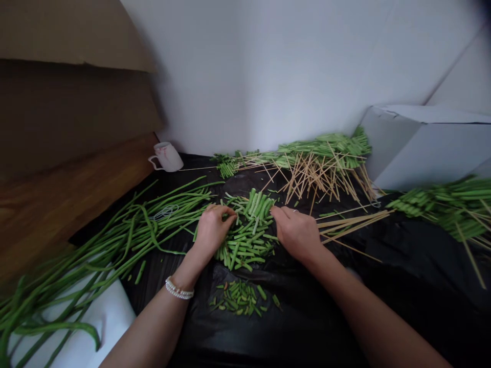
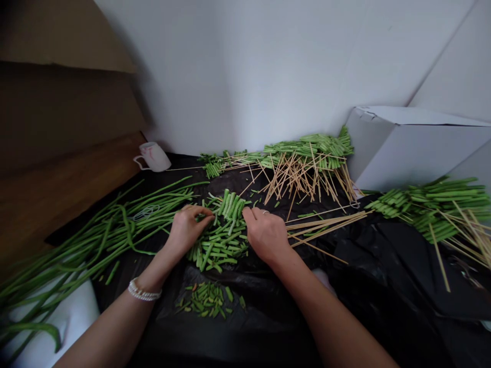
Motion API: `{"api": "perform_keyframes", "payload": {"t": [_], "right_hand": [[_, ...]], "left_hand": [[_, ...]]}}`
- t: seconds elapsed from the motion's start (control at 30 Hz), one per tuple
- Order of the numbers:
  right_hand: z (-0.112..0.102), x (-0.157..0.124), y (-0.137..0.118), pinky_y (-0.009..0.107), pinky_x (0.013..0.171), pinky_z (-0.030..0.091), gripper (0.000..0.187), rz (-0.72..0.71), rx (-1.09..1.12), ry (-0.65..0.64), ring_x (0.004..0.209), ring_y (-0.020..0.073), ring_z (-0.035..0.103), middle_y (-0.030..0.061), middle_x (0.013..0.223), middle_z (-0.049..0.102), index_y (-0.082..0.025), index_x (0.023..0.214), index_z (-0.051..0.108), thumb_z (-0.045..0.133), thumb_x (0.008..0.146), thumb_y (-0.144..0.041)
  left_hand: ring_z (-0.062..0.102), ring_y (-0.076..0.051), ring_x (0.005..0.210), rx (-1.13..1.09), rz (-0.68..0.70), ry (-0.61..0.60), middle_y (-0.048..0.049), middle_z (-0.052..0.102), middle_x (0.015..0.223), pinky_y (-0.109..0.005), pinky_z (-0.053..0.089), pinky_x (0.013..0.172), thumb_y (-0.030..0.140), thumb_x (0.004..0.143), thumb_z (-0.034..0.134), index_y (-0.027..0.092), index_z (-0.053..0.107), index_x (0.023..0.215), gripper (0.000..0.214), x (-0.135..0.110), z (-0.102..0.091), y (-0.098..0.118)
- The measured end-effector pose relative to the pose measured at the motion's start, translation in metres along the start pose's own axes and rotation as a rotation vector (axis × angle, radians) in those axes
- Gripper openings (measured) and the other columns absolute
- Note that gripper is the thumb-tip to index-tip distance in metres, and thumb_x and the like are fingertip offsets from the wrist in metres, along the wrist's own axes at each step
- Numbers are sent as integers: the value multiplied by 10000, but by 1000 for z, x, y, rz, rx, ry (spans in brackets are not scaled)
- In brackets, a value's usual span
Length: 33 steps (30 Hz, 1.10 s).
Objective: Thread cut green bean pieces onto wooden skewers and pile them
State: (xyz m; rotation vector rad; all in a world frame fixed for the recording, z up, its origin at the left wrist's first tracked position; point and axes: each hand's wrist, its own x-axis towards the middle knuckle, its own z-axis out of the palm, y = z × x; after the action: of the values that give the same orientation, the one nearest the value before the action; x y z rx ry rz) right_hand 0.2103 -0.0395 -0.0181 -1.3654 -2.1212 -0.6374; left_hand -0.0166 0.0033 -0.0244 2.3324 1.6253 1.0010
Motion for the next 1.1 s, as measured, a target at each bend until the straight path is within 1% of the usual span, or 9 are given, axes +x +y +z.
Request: {"api": "perform_keyframes", "payload": {"t": [0.03, 0.1, 0.2, 0.27, 0.37, 0.47, 0.63, 0.8, 1.1], "right_hand": [[0, 0, 0, 275, 556, 251, 219, -1, -2, 1, 603, 124, 475, 3, 705, 609, -175, 932, 658, 455, 866, -126], [-1, 0, -1, 277, 559, 253, 212, -3, -6, 0, 604, 125, 478, 2, 702, 606, -178, 928, 658, 460, 868, -130], [-1, -1, -2, 277, 565, 255, 216, -6, 2, -22, 612, 124, 480, 4, 710, 609, -180, 933, 657, 460, 863, -124], [-1, -1, -4, 276, 569, 257, 222, -13, 16, -42, 617, 123, 480, 5, 716, 612, -180, 936, 653, 453, 863, -119], [-1, -1, -5, 275, 577, 261, 230, -25, 36, -65, 632, 124, 485, 9, 727, 614, -175, 950, 649, 442, 868, -117], [-1, -1, -7, 277, 575, 261, 235, -30, 47, -82, 635, 123, 484, 10, 738, 615, -172, 963, 650, 446, 863, -112], [0, -2, -8, 279, 567, 261, 226, -45, 59, -87, 627, 122, 474, 12, 720, 601, -168, 934, 649, 439, 866, -119], [0, -1, -8, 277, 575, 269, 230, -54, 79, -76, 623, 120, 478, 12, 718, 604, -162, 935, 646, 435, 861, -109], [0, -2, -9, 283, 583, 262, 213, -49, 69, -96, 639, 129, 501, 8, 729, 610, -171, 943, 649, 458, 864, -117]], "left_hand": [[613, -215, 770, -46, -61, 28, -47, 721, 796, -347, 444, 763, 243, 759, 667, 201, 701, 771, 56, 0, -1, 0], [628, -193, 722, -209, -173, 68, -40, 719, 798, -316, 460, 708, 279, 743, 687, 191, 698, 869, 154, 1, -1, -1], [656, -184, 753, -530, -283, 98, -55, 729, 845, -301, 481, 730, 319, 733, 707, 167, 690, 1023, 328, 4, 0, 1], [666, -184, 784, -734, -365, 93, -69, 735, 864, -301, 490, 765, 347, 723, 723, 151, 706, 1005, 343, 5, 1, 4], [670, -160, 792, -1020, -504, 53, -71, 739, 875, -269, 502, 759, 358, 690, 761, 142, 716, 944, 337, 5, 0, 8], [671, -131, 794, -1205, -600, -3, -68, 741, 882, -226, 510, 741, 340, 672, 785, 140, 713, 924, 329, 6, -3, 12], [675, -120, 785, -1296, -644, -48, -76, 742, 895, -210, 520, 723, 311, 701, 775, 139, 712, 906, 274, 5, -5, 15], [673, -117, 776, -1283, -624, -60, -86, 740, 932, -218, 520, 727, 314, 724, 758, 142, 712, 916, 261, 4, -5, 15], [664, -114, 765, -1275, -604, -67, -72, 739, 910, -219, 519, 725, 324, 690, 783, 146, 715, 912, 292, 4, -4, 15]]}}
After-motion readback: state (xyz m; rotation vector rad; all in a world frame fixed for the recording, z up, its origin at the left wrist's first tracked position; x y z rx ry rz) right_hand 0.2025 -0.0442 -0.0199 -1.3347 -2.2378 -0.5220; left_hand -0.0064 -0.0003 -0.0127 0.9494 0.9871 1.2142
